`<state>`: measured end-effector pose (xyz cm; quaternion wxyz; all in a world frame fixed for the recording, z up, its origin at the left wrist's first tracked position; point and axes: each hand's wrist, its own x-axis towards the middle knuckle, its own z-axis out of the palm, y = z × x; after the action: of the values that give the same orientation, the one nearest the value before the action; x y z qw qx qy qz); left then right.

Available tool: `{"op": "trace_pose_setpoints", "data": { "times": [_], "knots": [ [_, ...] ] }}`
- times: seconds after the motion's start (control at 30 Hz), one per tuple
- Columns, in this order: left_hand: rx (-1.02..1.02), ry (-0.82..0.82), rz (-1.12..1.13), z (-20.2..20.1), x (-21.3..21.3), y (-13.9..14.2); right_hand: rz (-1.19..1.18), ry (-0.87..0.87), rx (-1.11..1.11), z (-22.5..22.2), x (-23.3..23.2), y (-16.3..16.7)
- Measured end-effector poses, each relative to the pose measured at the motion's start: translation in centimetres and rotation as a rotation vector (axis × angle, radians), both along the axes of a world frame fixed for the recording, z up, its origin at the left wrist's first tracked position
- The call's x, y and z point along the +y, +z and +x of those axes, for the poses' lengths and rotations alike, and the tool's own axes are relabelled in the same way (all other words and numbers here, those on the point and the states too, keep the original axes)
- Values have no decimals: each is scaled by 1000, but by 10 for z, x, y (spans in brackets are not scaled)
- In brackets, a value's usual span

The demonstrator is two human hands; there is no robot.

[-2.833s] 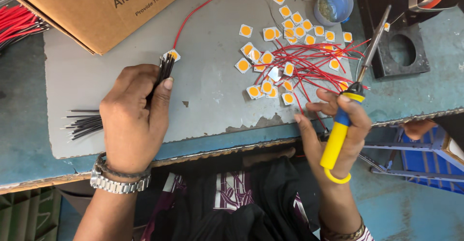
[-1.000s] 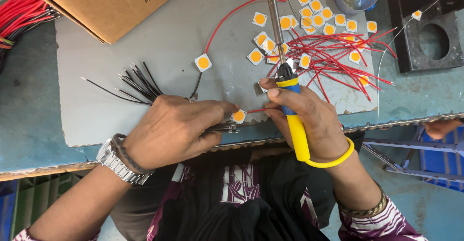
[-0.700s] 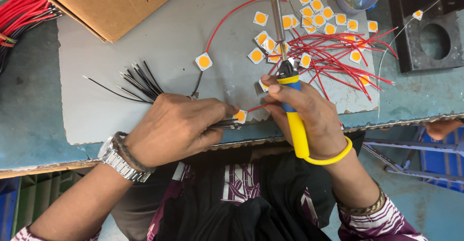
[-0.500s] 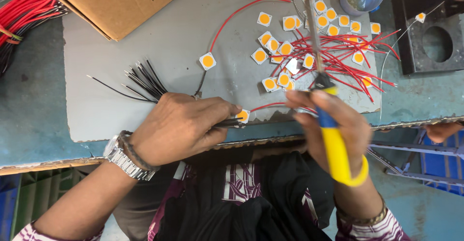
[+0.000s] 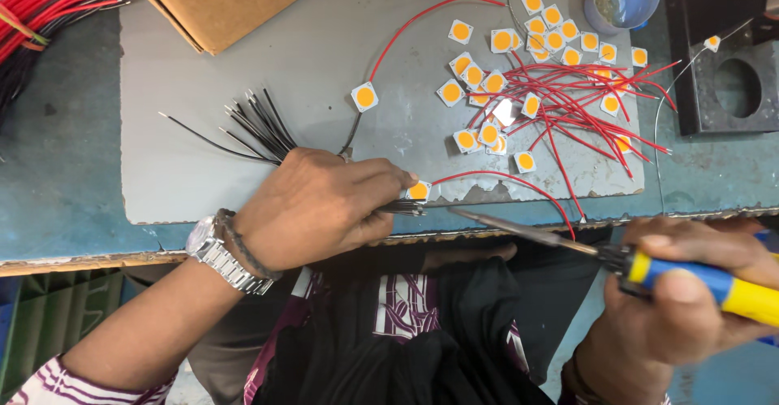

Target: The person solders red and black wires onto small LED COB chips at a workbench. They hold an LED pad with one hand, apply a yellow-handled soldering iron to the pad and wire, strip and sort black wire ends with pliers, dip wire ends into a small cup of flux paste, and place finished wired LEDs back on the bench.

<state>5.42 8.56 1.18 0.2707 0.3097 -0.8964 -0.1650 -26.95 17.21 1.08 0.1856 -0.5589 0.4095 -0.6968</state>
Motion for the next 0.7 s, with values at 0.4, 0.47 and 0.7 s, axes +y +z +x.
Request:
{"op": "trace_pose_setpoints", "data": {
  "times": [0.4,0.47,0.7],
  "knots": [
    [-7,-6,-12,3,0,0,272,142,314,27,-12,26],
    [-8,-5,-9,2,0,0,256,171,342,31,-17,29],
    [-2,-13,-18,2,-1,-1,202,206,384,39,-25,36]
  ]
}}
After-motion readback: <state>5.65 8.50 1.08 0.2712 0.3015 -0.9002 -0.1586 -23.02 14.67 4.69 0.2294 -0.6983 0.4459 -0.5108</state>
